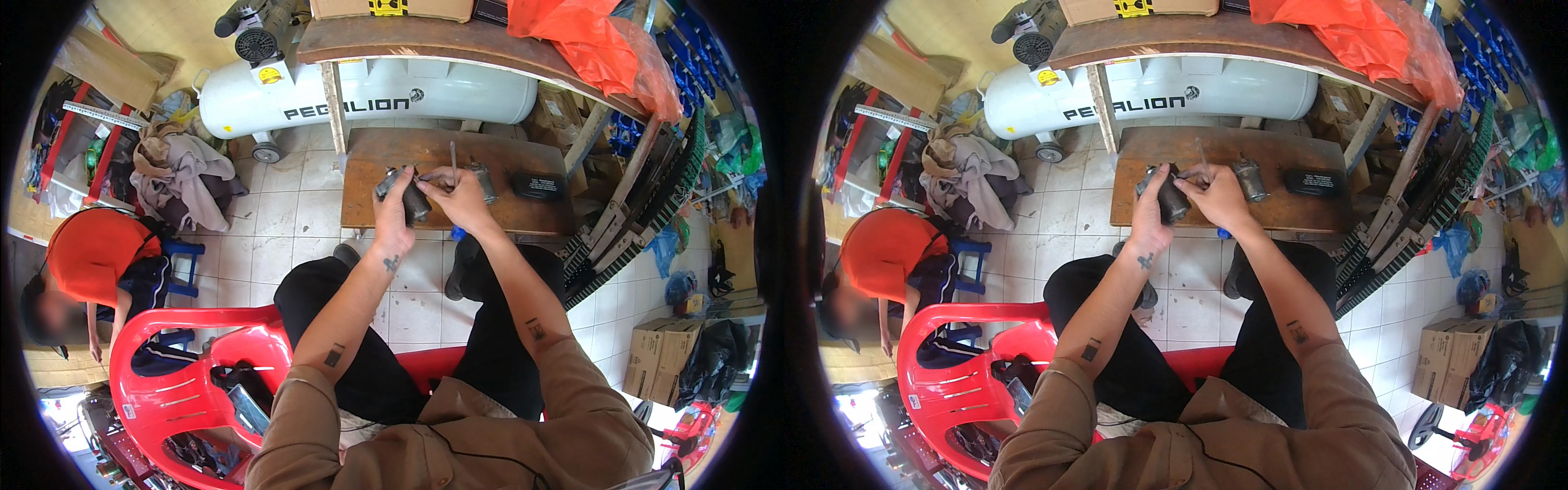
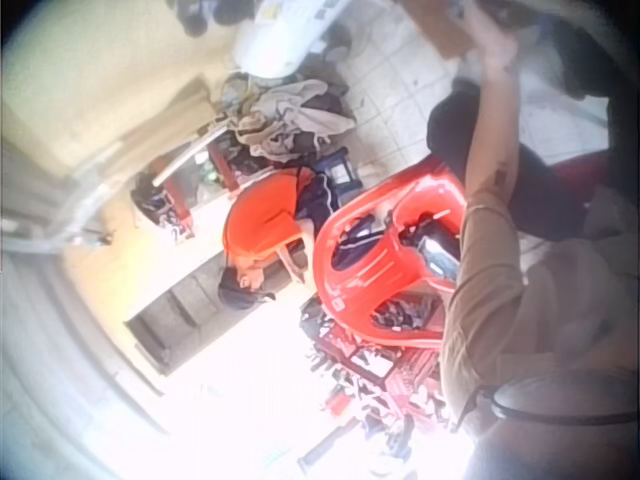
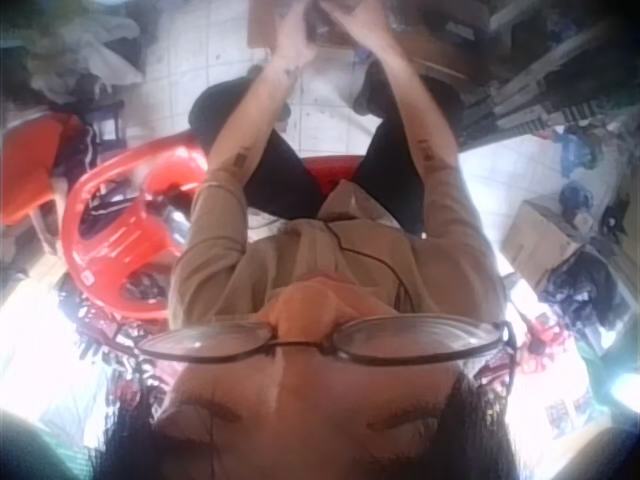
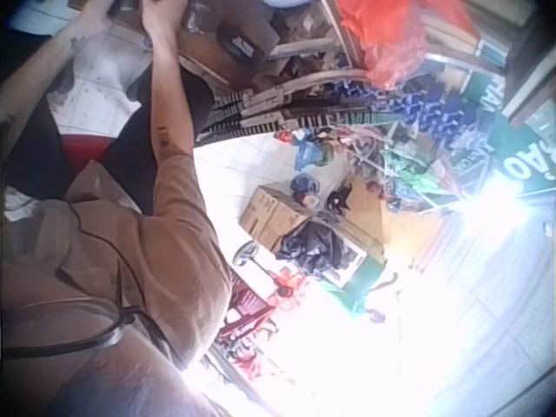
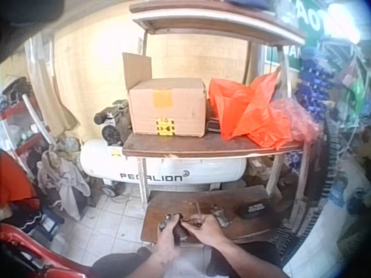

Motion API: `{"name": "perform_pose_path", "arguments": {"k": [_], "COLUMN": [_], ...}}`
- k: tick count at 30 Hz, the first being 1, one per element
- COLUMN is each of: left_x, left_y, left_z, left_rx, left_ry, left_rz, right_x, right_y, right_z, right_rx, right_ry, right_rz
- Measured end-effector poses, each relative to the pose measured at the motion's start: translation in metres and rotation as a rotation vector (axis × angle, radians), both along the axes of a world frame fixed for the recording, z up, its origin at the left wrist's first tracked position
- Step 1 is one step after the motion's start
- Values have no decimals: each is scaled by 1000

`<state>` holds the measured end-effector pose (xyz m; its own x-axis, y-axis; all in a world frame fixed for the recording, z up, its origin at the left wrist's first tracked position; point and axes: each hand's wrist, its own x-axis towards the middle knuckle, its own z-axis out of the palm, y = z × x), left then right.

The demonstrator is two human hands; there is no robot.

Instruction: The person disassembles a motorcycle starter motor by using a screwdriver to remove several screws from its housing and then pulling the components apart by hand.

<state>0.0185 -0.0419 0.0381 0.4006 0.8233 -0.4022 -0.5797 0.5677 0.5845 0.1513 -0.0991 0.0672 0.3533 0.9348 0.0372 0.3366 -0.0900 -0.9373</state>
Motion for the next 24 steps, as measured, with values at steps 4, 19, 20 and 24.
{"name": "perform_pose_path", "arguments": {"k": [4, 19, 20, 24], "left_x": [-9, -29, -29, -29], "left_y": [17, 39, 38, 36], "left_z": [0, 14, 14, 15], "left_rx": [-29, 50, 41, 13], "left_ry": [117, 24, 18, 38], "left_rz": [134, 251, 249, 249], "right_x": [18, 3, 2, 2], "right_y": [1, 21, 21, 19], "right_z": [-7, -74, -76, -80], "right_rx": [-25, -423, -425, -421], "right_ry": [28, -479, -463, -408], "right_rz": [-20, -82, -88, -95]}}
